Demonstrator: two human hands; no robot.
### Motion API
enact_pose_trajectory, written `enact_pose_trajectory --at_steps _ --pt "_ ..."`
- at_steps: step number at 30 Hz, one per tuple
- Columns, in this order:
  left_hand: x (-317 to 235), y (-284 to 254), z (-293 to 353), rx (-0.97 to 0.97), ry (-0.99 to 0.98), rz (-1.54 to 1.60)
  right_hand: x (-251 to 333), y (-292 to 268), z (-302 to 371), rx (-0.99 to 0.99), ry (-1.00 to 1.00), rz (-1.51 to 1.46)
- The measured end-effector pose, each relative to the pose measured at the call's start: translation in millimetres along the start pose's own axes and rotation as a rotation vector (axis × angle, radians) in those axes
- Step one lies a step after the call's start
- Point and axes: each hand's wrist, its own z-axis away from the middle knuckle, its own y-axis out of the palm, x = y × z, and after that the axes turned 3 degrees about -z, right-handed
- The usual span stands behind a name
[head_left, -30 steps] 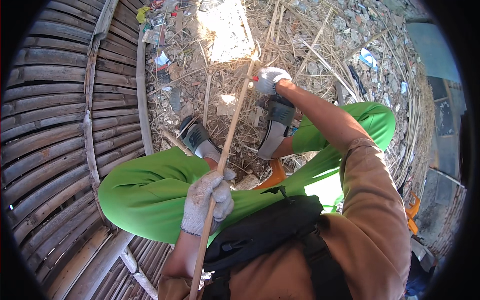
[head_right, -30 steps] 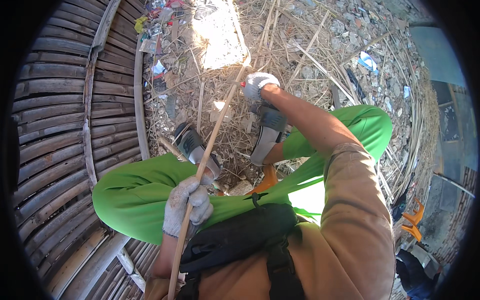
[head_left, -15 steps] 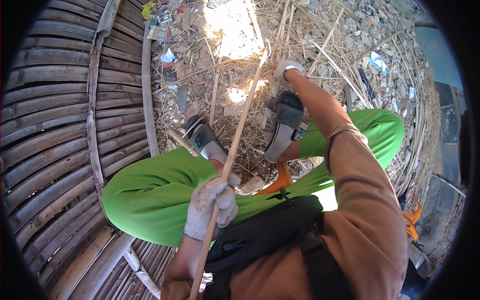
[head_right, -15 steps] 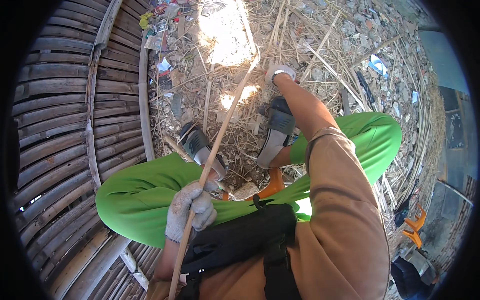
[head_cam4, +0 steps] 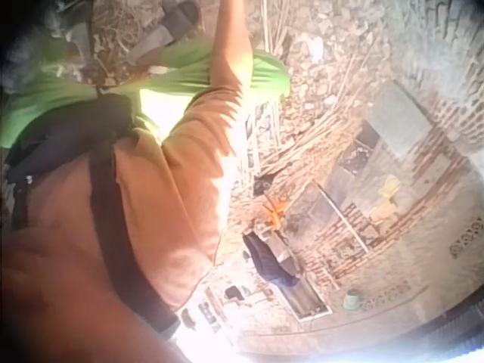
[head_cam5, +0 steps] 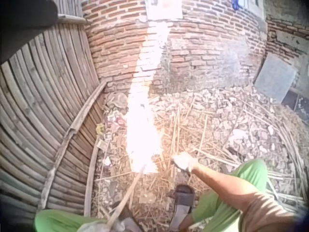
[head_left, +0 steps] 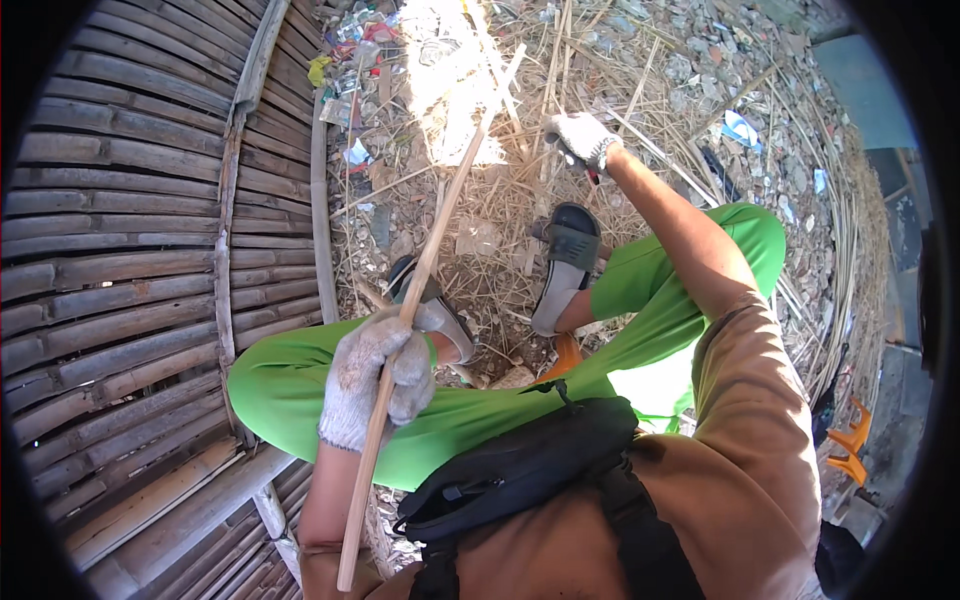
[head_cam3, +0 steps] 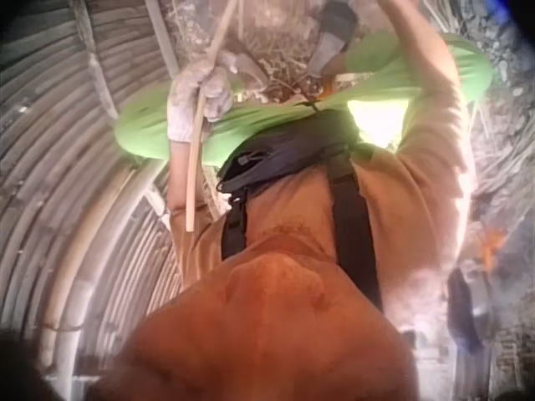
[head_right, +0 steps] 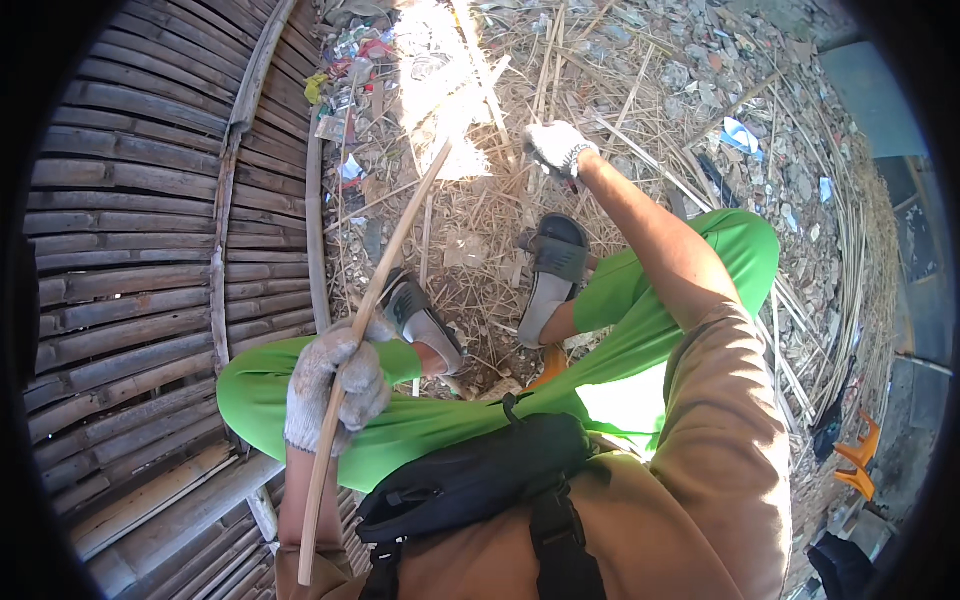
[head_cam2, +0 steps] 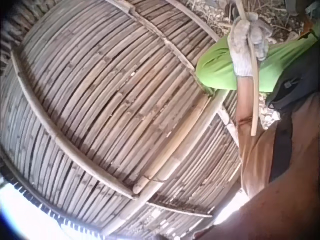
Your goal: The person scrapes a thin strip of bamboo using a small red-handled scraping tool held in the right hand while holding the strip steady with the gloved left hand.
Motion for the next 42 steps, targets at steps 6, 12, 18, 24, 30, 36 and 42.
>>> enact_pose_trajectory --at_steps 6,12,18,24,30,36,42 --pt "-2.3 8.4 -64.6 0.120 0.054 -0.136 114.9 33.3 112.5 0.232 -0.058 -0.551" --pt "41.8 -5.8 -101.9 0.222 0.044 -0.086 85.9 67.3 121.6 0.125 -0.058 -0.623" --pt "53.0 -23.6 -109.5 0.264 -0.008 -0.036 68.1 77.9 107.2 0.039 0.051 -0.501" --pt "54.4 -19.3 -107.2 0.250 0.010 -0.066 63.2 80.3 90.1 0.127 0.059 -0.646" --pt "46.0 -6.9 -97.6 0.218 -0.016 -0.177 73.6 62.0 89.8 0.051 0.017 -0.682" --pt "42.1 -2.0 -93.8 0.247 0.004 -0.321 63.0 38.9 78.1 -0.077 -0.005 -0.753" --pt "47.2 -18.1 -99.3 0.347 0.097 0.023 68.6 65.2 89.3 -0.069 0.047 -0.772"
